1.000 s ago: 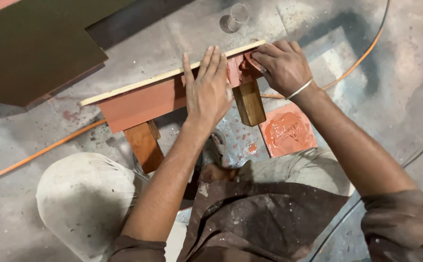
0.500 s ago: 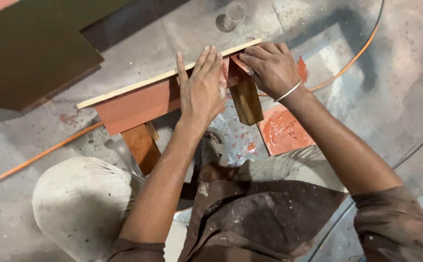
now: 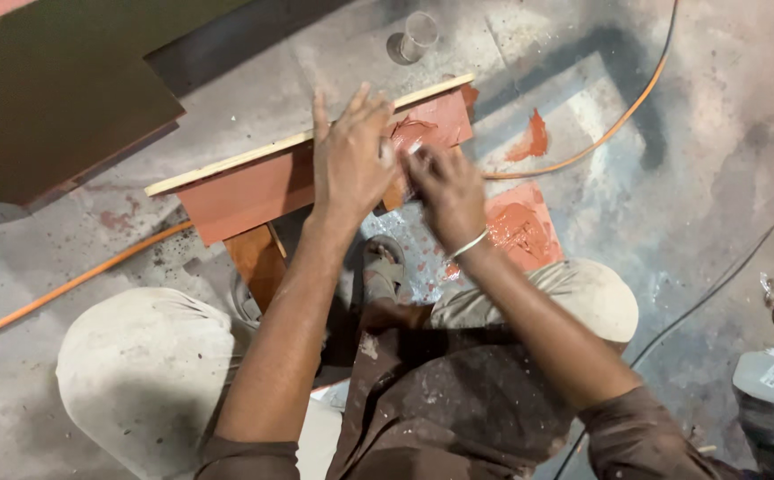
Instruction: The person applies reddish-brown wood filler to a small wooden stool using a putty knife and their hands. They scoop filler from a square tile on the floor, spread it onto the stool's legs and frame, and smooth the surface to cover imperfections.
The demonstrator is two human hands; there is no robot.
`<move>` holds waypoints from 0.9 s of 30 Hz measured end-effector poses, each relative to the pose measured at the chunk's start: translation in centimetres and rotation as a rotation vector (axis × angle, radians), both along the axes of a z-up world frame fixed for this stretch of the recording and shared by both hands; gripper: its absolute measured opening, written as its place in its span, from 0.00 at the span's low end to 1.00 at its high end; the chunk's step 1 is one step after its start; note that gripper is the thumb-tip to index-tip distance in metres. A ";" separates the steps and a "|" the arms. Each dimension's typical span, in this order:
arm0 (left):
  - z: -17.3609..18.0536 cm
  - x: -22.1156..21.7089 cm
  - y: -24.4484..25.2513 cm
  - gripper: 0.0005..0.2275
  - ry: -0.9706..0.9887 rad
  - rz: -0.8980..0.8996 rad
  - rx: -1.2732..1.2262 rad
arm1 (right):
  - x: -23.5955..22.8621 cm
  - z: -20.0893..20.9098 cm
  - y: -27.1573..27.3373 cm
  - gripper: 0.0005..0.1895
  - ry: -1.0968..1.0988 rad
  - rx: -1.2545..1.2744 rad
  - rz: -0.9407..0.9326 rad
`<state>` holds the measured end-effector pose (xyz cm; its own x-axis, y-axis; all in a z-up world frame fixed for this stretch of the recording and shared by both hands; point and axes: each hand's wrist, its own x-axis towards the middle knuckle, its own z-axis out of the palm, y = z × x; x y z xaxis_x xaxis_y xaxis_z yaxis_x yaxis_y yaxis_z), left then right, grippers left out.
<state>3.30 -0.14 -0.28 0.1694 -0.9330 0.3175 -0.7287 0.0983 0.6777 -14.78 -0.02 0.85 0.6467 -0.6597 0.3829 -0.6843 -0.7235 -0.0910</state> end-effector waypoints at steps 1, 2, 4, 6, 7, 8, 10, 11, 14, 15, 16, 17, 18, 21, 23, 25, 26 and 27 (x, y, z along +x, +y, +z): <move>0.1 0.4 0.2 0.18 -0.001 0.006 0.003 | 0.0 -0.1 0.7 0.26 0.017 0.029 0.037; 0.2 0.9 0.6 0.18 0.020 0.014 -0.005 | 0.0 -0.1 1.3 0.25 0.034 0.060 0.077; 0.7 1.7 1.1 0.17 0.061 0.023 -0.028 | -0.9 0.2 1.3 0.23 0.062 0.081 0.064; 1.2 2.5 1.8 0.17 0.109 0.039 -0.019 | -2.3 1.1 -1.8 0.21 0.086 0.060 -0.033; 1.4 2.9 2.2 0.18 0.134 0.052 -0.015 | -2.7 1.3 -3.5 0.20 0.074 0.030 -0.097; 1.6 3.2 2.6 0.18 0.147 0.062 -0.021 | -3.0 1.4 -5.2 0.20 0.064 0.002 -0.157; 1.9 4.0 3.2 0.19 0.172 0.083 -0.032 | -2.6 1.1 -7.1 0.17 0.005 0.151 -0.270; 1.9 4.6 3.3 0.19 0.170 0.100 -0.032 | -1.9 1.1 -7.6 0.16 -0.025 0.226 -0.325; 1.6 5.9 4.3 0.19 0.179 0.137 -0.036 | 1.5 0.9 -6.3 0.14 -0.065 0.319 -0.509; 1.6 6.4 4.6 0.19 0.188 0.140 -0.048 | 2.9 1.3 -5.5 0.13 -0.094 0.387 -0.499; 1.5 6.5 4.9 0.18 0.200 0.140 -0.059 | 4.3 1.5 -4.2 0.13 -0.119 0.456 -0.492; 1.3 7.0 5.1 0.19 0.174 0.162 -0.074 | 5.7 1.5 -2.7 0.13 -0.143 0.525 -0.484; 1.3 7.3 5.1 0.20 0.149 0.161 -0.093 | 7.1 1.4 -1.1 0.16 -0.198 0.425 -0.304; 1.5 7.3 5.3 0.19 0.165 0.166 -0.129 | 8.8 1.0 2.3 0.17 -0.064 0.296 -0.080; 1.8 7.4 5.6 0.19 0.181 0.162 -0.142 | 7.6 1.1 2.5 0.18 0.020 0.338 0.024; 2.1 6.9 5.6 0.19 0.186 0.159 -0.165 | 4.4 1.8 0.8 0.20 0.008 0.334 0.051; 2.1 6.9 5.6 0.19 0.202 0.139 -0.160 | 2.6 2.3 -0.5 0.22 -0.044 0.312 0.048; 2.2 6.9 5.5 0.19 0.217 0.118 -0.155 | 1.0 2.8 -1.9 0.24 -0.041 0.185 0.008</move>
